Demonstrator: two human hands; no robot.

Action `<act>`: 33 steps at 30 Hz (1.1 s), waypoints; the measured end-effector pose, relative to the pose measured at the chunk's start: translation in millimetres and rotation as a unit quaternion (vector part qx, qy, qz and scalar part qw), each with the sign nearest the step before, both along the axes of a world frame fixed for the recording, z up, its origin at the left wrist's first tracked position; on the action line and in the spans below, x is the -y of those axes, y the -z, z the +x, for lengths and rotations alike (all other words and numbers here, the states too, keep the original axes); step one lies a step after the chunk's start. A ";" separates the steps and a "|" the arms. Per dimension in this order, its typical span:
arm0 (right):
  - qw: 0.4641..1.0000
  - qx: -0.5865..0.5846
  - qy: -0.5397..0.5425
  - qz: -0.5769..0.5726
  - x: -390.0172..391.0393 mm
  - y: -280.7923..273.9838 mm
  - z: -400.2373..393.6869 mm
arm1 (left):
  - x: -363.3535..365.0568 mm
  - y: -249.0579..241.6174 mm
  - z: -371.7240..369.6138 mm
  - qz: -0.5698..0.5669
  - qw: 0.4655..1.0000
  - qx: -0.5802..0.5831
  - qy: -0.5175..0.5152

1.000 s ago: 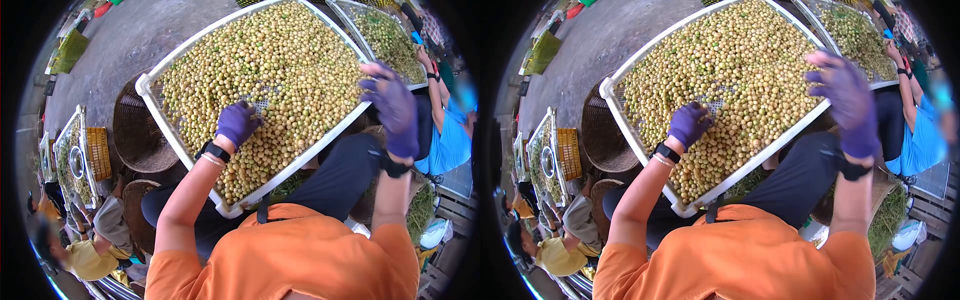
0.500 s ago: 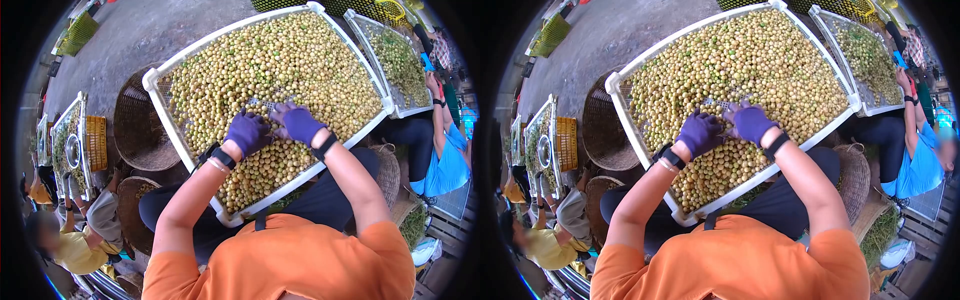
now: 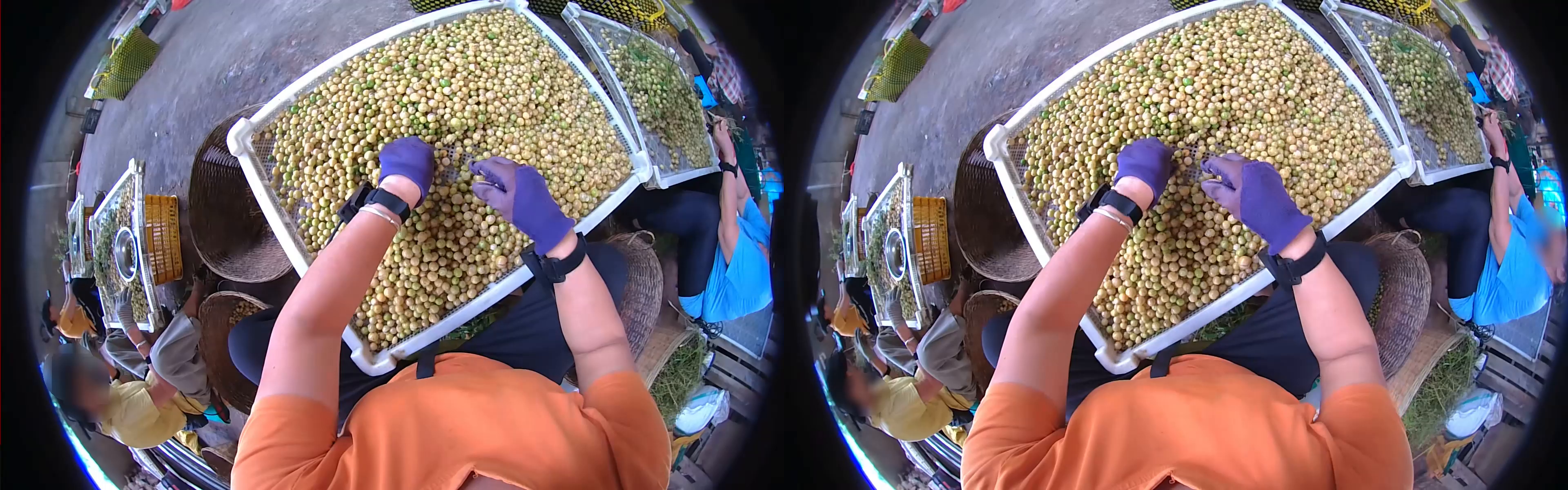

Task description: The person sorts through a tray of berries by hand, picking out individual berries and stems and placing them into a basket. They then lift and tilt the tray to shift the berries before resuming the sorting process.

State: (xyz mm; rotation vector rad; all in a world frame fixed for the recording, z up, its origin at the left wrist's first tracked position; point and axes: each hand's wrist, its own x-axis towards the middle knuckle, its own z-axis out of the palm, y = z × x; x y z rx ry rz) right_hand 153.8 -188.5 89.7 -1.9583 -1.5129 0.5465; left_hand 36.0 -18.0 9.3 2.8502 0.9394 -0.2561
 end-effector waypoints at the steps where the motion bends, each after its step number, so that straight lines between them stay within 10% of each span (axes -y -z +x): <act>1: 1.000 -0.004 0.004 0.003 1.0 -3.6 0.9 | 3.3 -3.5 0.5 0.007 1.000 -0.025 0.000; 7: 0.999 0.046 0.019 0.007 1.8 -3.1 13.0 | -4.4 -16.2 2.6 -0.151 0.985 -0.026 -0.084; 24: 0.991 0.099 0.062 0.059 -3.2 12.2 33.6 | 8.7 9.5 -1.4 -0.041 0.996 0.057 0.051; 33: 0.975 -0.192 0.110 -0.012 6.8 -45.6 18.7 | -9.0 5.1 -50.1 -0.176 0.952 0.233 -0.093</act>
